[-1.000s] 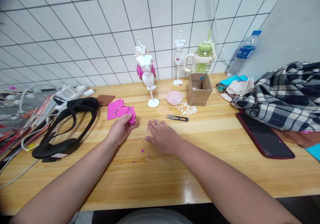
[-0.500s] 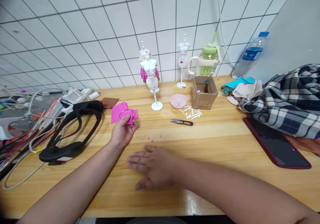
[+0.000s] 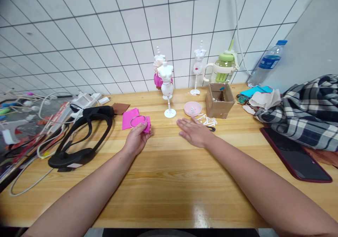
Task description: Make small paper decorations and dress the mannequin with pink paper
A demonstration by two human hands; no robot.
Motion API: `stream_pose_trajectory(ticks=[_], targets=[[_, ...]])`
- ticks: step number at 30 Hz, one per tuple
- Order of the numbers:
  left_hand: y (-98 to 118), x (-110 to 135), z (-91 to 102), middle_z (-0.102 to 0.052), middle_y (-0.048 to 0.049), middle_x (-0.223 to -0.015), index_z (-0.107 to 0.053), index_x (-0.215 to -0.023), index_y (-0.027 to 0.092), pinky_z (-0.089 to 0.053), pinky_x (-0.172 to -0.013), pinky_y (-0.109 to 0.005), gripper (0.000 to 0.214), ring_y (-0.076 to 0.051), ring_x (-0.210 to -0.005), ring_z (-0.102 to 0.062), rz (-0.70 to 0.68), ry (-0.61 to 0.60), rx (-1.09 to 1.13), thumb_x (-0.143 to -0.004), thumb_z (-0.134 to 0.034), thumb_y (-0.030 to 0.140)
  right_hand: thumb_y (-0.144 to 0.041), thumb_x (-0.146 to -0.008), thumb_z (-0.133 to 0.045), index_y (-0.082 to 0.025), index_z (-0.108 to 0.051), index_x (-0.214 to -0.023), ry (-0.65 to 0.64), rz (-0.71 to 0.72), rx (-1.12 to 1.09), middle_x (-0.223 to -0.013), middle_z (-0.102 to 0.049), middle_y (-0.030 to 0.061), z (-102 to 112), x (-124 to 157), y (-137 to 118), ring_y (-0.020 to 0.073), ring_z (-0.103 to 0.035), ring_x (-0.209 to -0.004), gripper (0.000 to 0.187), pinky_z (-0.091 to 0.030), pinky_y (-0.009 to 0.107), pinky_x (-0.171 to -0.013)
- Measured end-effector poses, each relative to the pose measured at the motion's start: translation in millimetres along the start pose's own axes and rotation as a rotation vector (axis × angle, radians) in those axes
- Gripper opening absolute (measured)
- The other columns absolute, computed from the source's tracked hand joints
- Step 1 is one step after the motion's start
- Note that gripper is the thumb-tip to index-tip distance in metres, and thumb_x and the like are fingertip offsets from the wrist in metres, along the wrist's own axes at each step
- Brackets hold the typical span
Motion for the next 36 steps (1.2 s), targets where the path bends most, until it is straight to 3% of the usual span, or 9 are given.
stream_pose_trajectory(ticks=[4, 9, 12, 16, 19, 22, 28, 32, 36], targets=[[-3, 0, -1.9, -0.062, 0.002, -0.069, -0.063, -0.075, 0.015, -0.046, -0.064, -0.022, 0.022, -0.009, -0.064, -0.055, 0.001, -0.052, -0.097, -0.066, -0.077, 0.029, -0.042, -0.099, -0.029, -0.023, -0.036, -0.147, 0.202, -0.158, -0.099, -0.151, -0.038, 0.0063, 18, 17, 20, 0.025, -0.03, -0.141, 0.052, -0.023, 0.052, -0.115], [-6, 1, -3.2, -0.06, 0.0011, -0.065, -0.063, -0.067, 0.016, -0.041, -0.066, -0.024, 0.016, -0.012, -0.064, -0.052, -0.099, -0.203, -0.327, -0.074, -0.068, 0.029, -0.033, -0.096, -0.037, -0.025, -0.061, -0.125, 0.508, -0.295, -0.277, -0.117, -0.069, 0.0066, 50, 20, 10, 0.0249, -0.063, -0.109, 0.039, -0.049, 0.042, -0.092], [-4, 4, -5.2, -0.063, 0.0003, -0.068, -0.065, -0.067, 0.017, -0.041, -0.069, -0.025, 0.008, -0.014, -0.067, -0.054, -0.116, -0.245, -0.354, -0.072, -0.063, 0.023, -0.036, -0.093, -0.044, -0.025, -0.063, -0.124, 0.571, -0.418, -0.394, -0.097, -0.074, 0.0055, 60, 14, 3, 0.0214, -0.069, -0.078, 0.037, -0.052, 0.037, -0.075], [-1, 11, -12.2, -0.067, -0.0011, -0.072, -0.068, -0.07, 0.017, -0.042, -0.076, -0.026, 0.007, -0.016, -0.073, -0.058, -0.101, -0.269, -0.478, -0.07, -0.061, 0.018, -0.051, -0.09, -0.046, -0.02, -0.068, -0.111, 0.61, -0.574, -0.591, -0.059, -0.065, 0.0006, 53, 16, 2, 0.0181, -0.06, -0.054, 0.044, -0.046, 0.03, -0.057], [-2, 16, -18.4, -0.071, -0.0034, -0.08, -0.071, -0.08, 0.016, -0.044, -0.079, -0.027, 0.011, -0.017, -0.078, -0.062, -0.088, -0.309, -0.608, -0.072, -0.067, 0.021, -0.052, -0.093, -0.037, -0.019, -0.071, -0.09, 0.588, -0.566, -0.565, -0.063, -0.063, 0.0026, 40, 22, 0, 0.0192, -0.06, -0.062, 0.048, -0.044, 0.03, -0.06], [-5, 19, -21.0, -0.073, -0.0064, -0.091, -0.071, -0.091, 0.016, -0.047, -0.079, -0.029, 0.025, -0.019, -0.082, -0.065, -0.063, -0.33, -0.602, -0.069, -0.074, 0.027, -0.046, -0.089, -0.049, -0.02, -0.068, -0.1, 0.516, -0.509, -0.379, -0.073, -0.064, 0.0029, 31, 24, -12, 0.0199, -0.059, -0.067, 0.034, -0.043, 0.031, -0.065], [-10, 19, -18.6, -0.073, -0.0058, -0.087, -0.067, -0.103, 0.016, -0.05, -0.071, -0.03, 0.045, -0.018, -0.074, -0.066, -0.085, -0.286, -0.675, -0.064, -0.079, 0.034, -0.038, -0.089, -0.055, -0.018, -0.064, -0.102, 0.366, -0.056, -0.276, -0.096, -0.067, 0.0074, 20, 10, -61, 0.0215, -0.059, -0.091, 0.025, -0.043, 0.034, -0.081], [-11, 28, -23.8, -0.073, -0.0065, -0.094, -0.065, -0.106, 0.017, -0.052, -0.078, -0.032, 0.046, -0.021, -0.085, -0.068, -0.145, -0.358, -0.681, -0.066, -0.078, 0.036, -0.042, -0.081, -0.067, -0.018, -0.061, -0.109, 0.332, -0.063, -0.383, -0.105, -0.067, 0.0076, 8, 4, -73, 0.0215, -0.06, -0.096, 0.037, -0.044, 0.033, -0.083], [-14, 35, -30.5, -0.071, -0.008, -0.104, -0.065, -0.105, 0.017, -0.05, -0.087, -0.034, 0.04, -0.022, -0.095, -0.066, -0.231, -0.424, -0.728, -0.069, -0.077, 0.032, -0.034, -0.083, -0.066, -0.019, -0.066, -0.099, 0.297, -0.121, -0.394, -0.092, -0.069, 0.0043, 8, 4, -70, 0.0181, -0.06, -0.084, 0.022, -0.042, 0.029, -0.073]])
Point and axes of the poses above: each hand's wrist, its own x-axis away from the middle knuckle, its own z-axis out of the back of the hand, y = z × x, the point moved 2 cm from there along -x, towards the middle knuckle
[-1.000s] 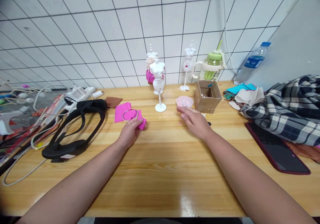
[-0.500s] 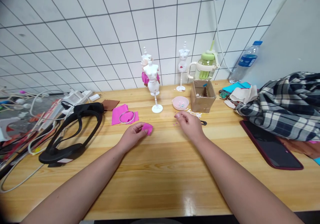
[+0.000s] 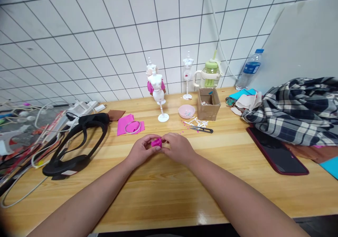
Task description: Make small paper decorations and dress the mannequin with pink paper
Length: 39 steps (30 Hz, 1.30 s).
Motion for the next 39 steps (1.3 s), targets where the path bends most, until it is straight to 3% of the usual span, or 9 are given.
stream_pose_trajectory(ticks=[3, 8, 13, 16, 18, 21, 24, 33, 39], targets=[[-2, -1, -1.8, -0.071, -0.0085, -0.101, -0.064, -0.107, 0.016, -0.05, -0.085, -0.033, 0.04, -0.021, -0.092, -0.066, 0.017, 0.006, 0.019, -0.072, -0.076, 0.032, -0.025, -0.087, -0.058, -0.02, -0.07, -0.094, -0.038, -0.023, -0.042, -0.085, -0.07, 0.0026, 6, -1, 5, 0.0157, -0.06, -0.078, 0.015, -0.04, 0.025, -0.068], [-8, -5, 3.8, -0.071, -0.0068, -0.092, -0.062, -0.11, 0.015, -0.05, -0.078, -0.03, 0.04, -0.019, -0.084, -0.065, 0.078, 0.04, 0.067, -0.076, -0.071, 0.035, -0.028, -0.092, -0.049, -0.02, -0.072, -0.091, -0.033, -0.107, -0.186, -0.086, -0.072, 0.0025, 16, -2, 18, 0.0149, -0.061, -0.076, 0.025, -0.04, 0.024, -0.067], [-11, -6, 10.6, -0.069, -0.0086, -0.103, -0.066, -0.108, 0.015, -0.047, -0.087, -0.031, 0.037, -0.021, -0.097, -0.062, 0.045, 0.081, 0.104, -0.083, -0.062, 0.042, -0.027, -0.088, -0.052, -0.017, -0.071, -0.083, -0.027, -0.192, -0.132, -0.07, -0.068, 0.0005, 18, -4, 24, 0.0127, -0.055, -0.061, 0.022, -0.034, 0.023, -0.057], [-8, -4, 7.8, -0.068, -0.0115, -0.107, -0.06, -0.119, 0.016, -0.049, -0.084, -0.035, 0.052, -0.024, -0.096, -0.064, 0.051, 0.016, 0.227, -0.088, -0.048, 0.056, -0.026, -0.088, -0.053, -0.018, -0.072, -0.086, -0.014, -0.13, -0.114, -0.076, -0.069, 0.002, 17, -4, 17, 0.0132, -0.057, -0.067, 0.021, -0.036, 0.023, -0.061], [-4, -2, 2.8, -0.067, -0.012, -0.11, -0.054, -0.125, 0.017, -0.05, -0.079, -0.034, 0.06, -0.024, -0.095, -0.064, 0.059, -0.057, 0.211, -0.083, -0.054, 0.059, -0.026, -0.089, -0.051, -0.018, -0.072, -0.088, -0.027, -0.085, -0.13, -0.079, -0.07, 0.0027, 15, -2, 11, 0.0135, -0.057, -0.069, 0.022, -0.037, 0.023, -0.062], [1, -1, -2.6, -0.069, -0.0087, -0.103, -0.061, -0.114, 0.017, -0.049, -0.076, -0.03, 0.051, -0.022, -0.09, -0.063, 0.073, -0.052, -0.026, -0.074, -0.071, 0.048, -0.026, -0.088, -0.052, -0.019, -0.07, -0.087, -0.042, -0.083, -0.166, -0.079, -0.07, 0.0025, 16, -1, 9, 0.0134, -0.058, -0.069, 0.02, -0.039, 0.023, -0.063], [4, -1, -2.5, -0.069, -0.0043, -0.084, -0.068, -0.096, 0.016, -0.045, -0.069, -0.025, 0.033, -0.016, -0.074, -0.059, 0.101, -0.044, -0.176, -0.081, -0.063, 0.045, -0.022, -0.084, -0.054, -0.019, -0.068, -0.088, -0.011, -0.15, -0.218, -0.075, -0.068, 0.0008, 19, -2, 16, 0.013, -0.058, -0.067, 0.015, -0.041, 0.023, -0.061], [0, -7, 8.9, -0.059, 0.0002, -0.067, -0.068, -0.083, 0.013, -0.037, -0.058, -0.021, 0.036, -0.012, -0.061, -0.048, 0.172, -0.046, -0.096, -0.084, -0.059, 0.048, -0.025, -0.083, -0.05, -0.018, -0.066, -0.089, 0.044, -0.37, -0.483, -0.074, -0.067, 0.0013, 27, -4, 36, 0.0117, -0.057, -0.059, 0.019, -0.044, 0.023, -0.055], [-5, -9, 11.3, -0.065, -0.0031, -0.076, -0.07, -0.086, 0.014, -0.04, -0.063, -0.023, 0.038, -0.014, -0.068, -0.052, 0.213, -0.07, -0.04, -0.083, -0.059, 0.05, -0.035, -0.077, -0.059, -0.016, -0.068, -0.099, 0.024, -0.399, -0.606, -0.084, -0.069, 0.0052, 24, -4, 33, 0.0143, -0.06, -0.067, 0.031, -0.048, 0.025, -0.058]])
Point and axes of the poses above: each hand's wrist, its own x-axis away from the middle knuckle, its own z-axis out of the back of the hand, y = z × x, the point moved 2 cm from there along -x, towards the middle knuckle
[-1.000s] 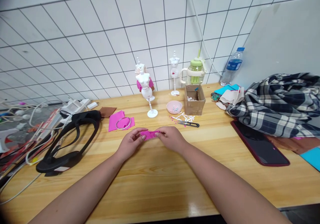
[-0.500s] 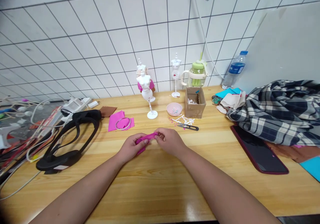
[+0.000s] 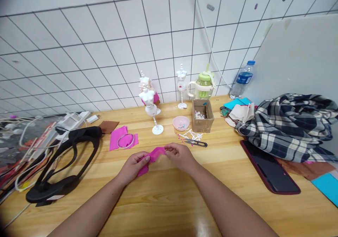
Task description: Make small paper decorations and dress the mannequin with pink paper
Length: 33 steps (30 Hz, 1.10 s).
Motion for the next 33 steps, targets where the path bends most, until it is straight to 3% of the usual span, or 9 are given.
stream_pose_trajectory(ticks=[6, 12, 14, 17, 19, 21, 23, 27, 33], targets=[[5, 1, 1.2, -0.066, -0.0036, -0.077, -0.07, -0.086, 0.014, -0.041, -0.066, -0.024, 0.036, -0.016, -0.071, -0.055, 0.016, -0.036, 0.001, -0.082, -0.062, 0.049, -0.037, -0.079, -0.058, -0.017, -0.067, -0.082, 0.067, -0.053, 0.019, -0.069, -0.064, 0.0017, -2, -5, 9, 0.0133, -0.056, -0.06, 0.023, -0.044, 0.025, -0.055], [-2, -2, 3.9, -0.058, 0.0006, -0.061, -0.068, -0.082, 0.014, -0.033, -0.05, -0.02, 0.041, -0.01, -0.051, -0.045, 0.099, 0.008, 0.063, -0.081, -0.061, 0.054, -0.035, -0.083, -0.052, -0.017, -0.067, -0.086, 0.027, -0.074, 0.009, -0.072, -0.065, 0.0022, 15, -8, 9, 0.0121, -0.054, -0.057, 0.024, -0.041, 0.023, -0.05], [-1, -1, 6.4, -0.06, -0.0007, -0.061, -0.068, -0.086, 0.015, -0.037, -0.051, -0.022, 0.041, -0.012, -0.052, -0.05, 0.093, 0.028, 0.017, -0.083, -0.057, 0.055, -0.032, -0.083, -0.052, -0.016, -0.066, -0.085, 0.015, -0.079, -0.003, -0.072, -0.065, 0.0024, 18, -8, 8, 0.0116, -0.054, -0.056, 0.022, -0.04, 0.022, -0.049], [13, 6, 10.5, -0.069, -0.0115, -0.105, -0.067, -0.109, 0.019, -0.049, -0.083, -0.036, 0.042, -0.025, -0.097, -0.062, -0.113, 0.156, -0.244, -0.081, -0.062, 0.05, -0.029, -0.084, -0.051, -0.017, -0.066, -0.083, -0.04, -0.043, 0.026, -0.07, -0.065, 0.0014, 17, -4, 1, 0.0117, -0.054, -0.057, 0.019, -0.04, 0.022, -0.052], [25, 11, 8.4, -0.05, -0.0129, -0.141, -0.058, -0.128, 0.025, -0.034, -0.107, -0.048, 0.055, -0.032, -0.131, -0.042, -0.309, 0.209, -0.431, -0.078, -0.067, 0.046, -0.025, -0.085, -0.051, -0.018, -0.067, -0.081, -0.107, 0.043, 0.123, -0.071, -0.066, 0.0007, 13, 1, -8, 0.0123, -0.055, -0.061, 0.017, -0.039, 0.022, -0.055], [33, 13, 0.1, -0.037, -0.0113, -0.151, -0.049, -0.137, 0.027, -0.023, -0.114, -0.052, 0.062, -0.032, -0.14, -0.028, -0.398, 0.087, -0.499, -0.079, -0.066, 0.042, -0.022, -0.085, -0.052, -0.02, -0.067, -0.081, -0.179, 0.18, 0.264, -0.073, -0.067, 0.0001, 7, 8, -19, 0.013, -0.056, -0.066, 0.016, -0.039, 0.023, -0.06], [35, 13, -9.3, -0.044, -0.0106, -0.147, -0.051, -0.135, 0.028, -0.019, -0.115, -0.052, 0.053, -0.03, -0.14, -0.03, -0.392, -0.041, -0.528, -0.084, -0.062, 0.037, -0.02, -0.086, -0.053, -0.021, -0.067, -0.083, -0.221, 0.319, 0.392, -0.076, -0.068, 0.0005, 0, 15, -28, 0.014, -0.057, -0.069, 0.015, -0.038, 0.025, -0.064], [34, 12, -19.6, -0.07, -0.0061, -0.106, -0.07, -0.1, 0.027, -0.012, -0.117, -0.051, 0.018, -0.025, -0.117, -0.054, -0.374, -0.121, -0.556, -0.088, -0.057, 0.032, -0.02, -0.088, -0.052, -0.022, -0.067, -0.09, -0.226, 0.421, 0.519, -0.083, -0.07, 0.0018, -7, 21, -32, 0.015, -0.06, -0.074, 0.015, -0.038, 0.025, -0.067], [31, 14, -20.8, -0.064, -0.0007, -0.07, -0.068, -0.079, 0.024, -0.019, -0.115, -0.047, 0.023, -0.016, -0.073, -0.06, -0.319, -0.084, -0.436, -0.09, -0.052, 0.036, -0.024, -0.09, -0.051, -0.022, -0.067, -0.094, -0.222, 0.38, 0.55, -0.08, -0.068, 0.0016, -4, 17, -27, 0.0148, -0.059, -0.072, 0.017, -0.038, 0.025, -0.066]])
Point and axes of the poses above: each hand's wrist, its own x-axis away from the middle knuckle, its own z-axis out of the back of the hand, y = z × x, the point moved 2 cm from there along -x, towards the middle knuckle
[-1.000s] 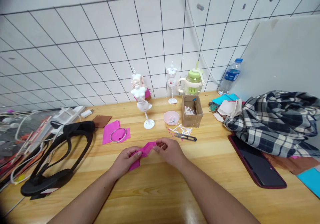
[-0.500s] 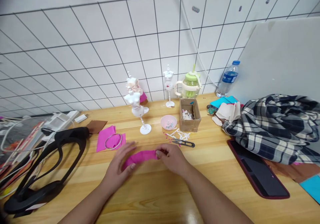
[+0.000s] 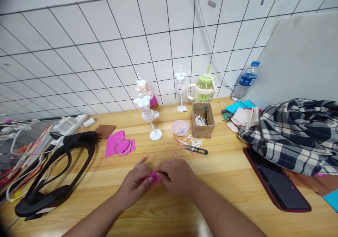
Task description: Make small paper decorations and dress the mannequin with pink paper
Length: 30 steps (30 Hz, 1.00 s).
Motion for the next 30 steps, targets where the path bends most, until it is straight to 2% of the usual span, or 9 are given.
stream_pose_trajectory(ticks=[3, 6, 8, 11, 15, 21, 23, 26, 30], targets=[[-8, -1, -5.4, -0.062, -0.0013, -0.066, -0.069, -0.075, 0.022, -0.032, -0.108, -0.043, 0.029, -0.016, -0.07, -0.057, 0.074, 0.05, 0.133, -0.089, -0.052, 0.04, -0.031, -0.091, -0.052, -0.023, -0.064, -0.108, 0.082, -0.13, 0.093, -0.087, -0.068, 0.0026, 15, 1, 15, 0.0163, -0.06, -0.079, 0.022, -0.041, 0.027, -0.072], [-16, -3, -10.5, -0.06, -0.003, -0.065, -0.068, -0.072, 0.018, -0.046, -0.076, -0.03, 0.035, -0.016, -0.066, -0.054, 0.183, 0.078, 0.276, -0.088, -0.054, 0.045, -0.031, -0.095, -0.044, -0.021, -0.065, -0.099, 0.246, -0.404, 0.414, -0.097, -0.066, 0.0076, 37, 9, 39, 0.0218, -0.058, -0.094, 0.023, -0.04, 0.032, -0.076], [-20, -4, -12.5, -0.059, -0.0028, -0.064, -0.069, -0.073, 0.016, -0.041, -0.061, -0.025, 0.036, -0.015, -0.063, -0.052, 0.26, 0.091, 0.363, -0.086, -0.056, 0.047, -0.031, -0.093, -0.049, -0.02, -0.065, -0.098, 0.227, -0.546, 0.603, -0.098, -0.065, 0.0104, 47, 14, 53, 0.0255, -0.056, -0.096, 0.02, -0.039, 0.034, -0.073], [-23, -3, -14.0, -0.061, -0.0019, -0.064, -0.071, -0.082, 0.015, -0.038, -0.055, -0.024, 0.036, -0.013, -0.058, -0.05, 0.346, 0.124, 0.475, -0.083, -0.06, 0.049, -0.028, -0.088, -0.057, -0.02, -0.066, -0.097, 0.151, -0.63, 0.718, -0.097, -0.066, 0.0108, 51, 20, 64, 0.0289, -0.057, -0.096, 0.015, -0.036, 0.042, -0.079], [-22, -1, -14.9, -0.061, -0.0013, -0.063, -0.071, -0.082, 0.015, -0.037, -0.052, -0.023, 0.037, -0.011, -0.053, -0.047, 0.394, 0.133, 0.591, -0.079, -0.064, 0.051, -0.023, -0.084, -0.06, -0.021, -0.064, -0.089, 0.137, -0.646, 0.747, -0.093, -0.069, 0.0085, 47, 20, 62, 0.0297, -0.058, -0.095, 0.007, -0.03, 0.049, -0.085], [-24, -1, -12.8, -0.061, 0.0002, -0.064, -0.068, -0.079, 0.015, -0.035, -0.05, -0.021, 0.035, -0.009, -0.05, -0.045, 0.419, 0.145, 0.705, -0.077, -0.066, 0.05, -0.026, -0.088, -0.052, -0.02, -0.054, -0.084, 0.231, -0.501, 0.685, -0.094, -0.068, 0.009, 40, 11, 35, 0.0258, -0.059, -0.092, 0.007, -0.034, 0.035, -0.074], [-25, 0, -12.4, -0.061, 0.0006, -0.065, -0.067, -0.081, 0.015, -0.035, -0.049, -0.021, 0.035, -0.009, -0.05, -0.045, 0.426, 0.152, 0.722, -0.076, -0.067, 0.05, -0.027, -0.091, -0.045, -0.021, -0.05, -0.089, 0.244, -0.481, 0.584, -0.088, -0.067, 0.0076, 31, 7, 22, 0.0234, -0.061, -0.083, 0.008, -0.034, 0.032, -0.066], [-24, 0, -12.1, -0.061, 0.0007, -0.066, -0.067, -0.083, 0.015, -0.037, -0.05, -0.021, 0.035, -0.009, -0.052, -0.046, 0.427, 0.162, 0.728, -0.075, -0.068, 0.049, -0.035, -0.095, -0.037, -0.022, -0.044, -0.095, 0.159, -0.477, 0.319, -0.073, -0.064, 0.0022, 10, 4, 6, 0.0204, -0.059, -0.063, 0.014, -0.028, 0.028, -0.055], [-23, 0, -12.0, -0.059, 0.0016, -0.064, -0.065, -0.08, 0.015, -0.037, -0.049, -0.022, 0.033, -0.009, -0.051, -0.046, 0.43, 0.157, 0.766, -0.075, -0.069, 0.048, -0.041, -0.099, -0.028, -0.022, -0.04, -0.102, 0.091, -0.397, 0.013, -0.074, -0.063, 0.0011, -14, 1, -6, 0.0191, -0.059, -0.062, 0.023, -0.03, 0.027, -0.055]])
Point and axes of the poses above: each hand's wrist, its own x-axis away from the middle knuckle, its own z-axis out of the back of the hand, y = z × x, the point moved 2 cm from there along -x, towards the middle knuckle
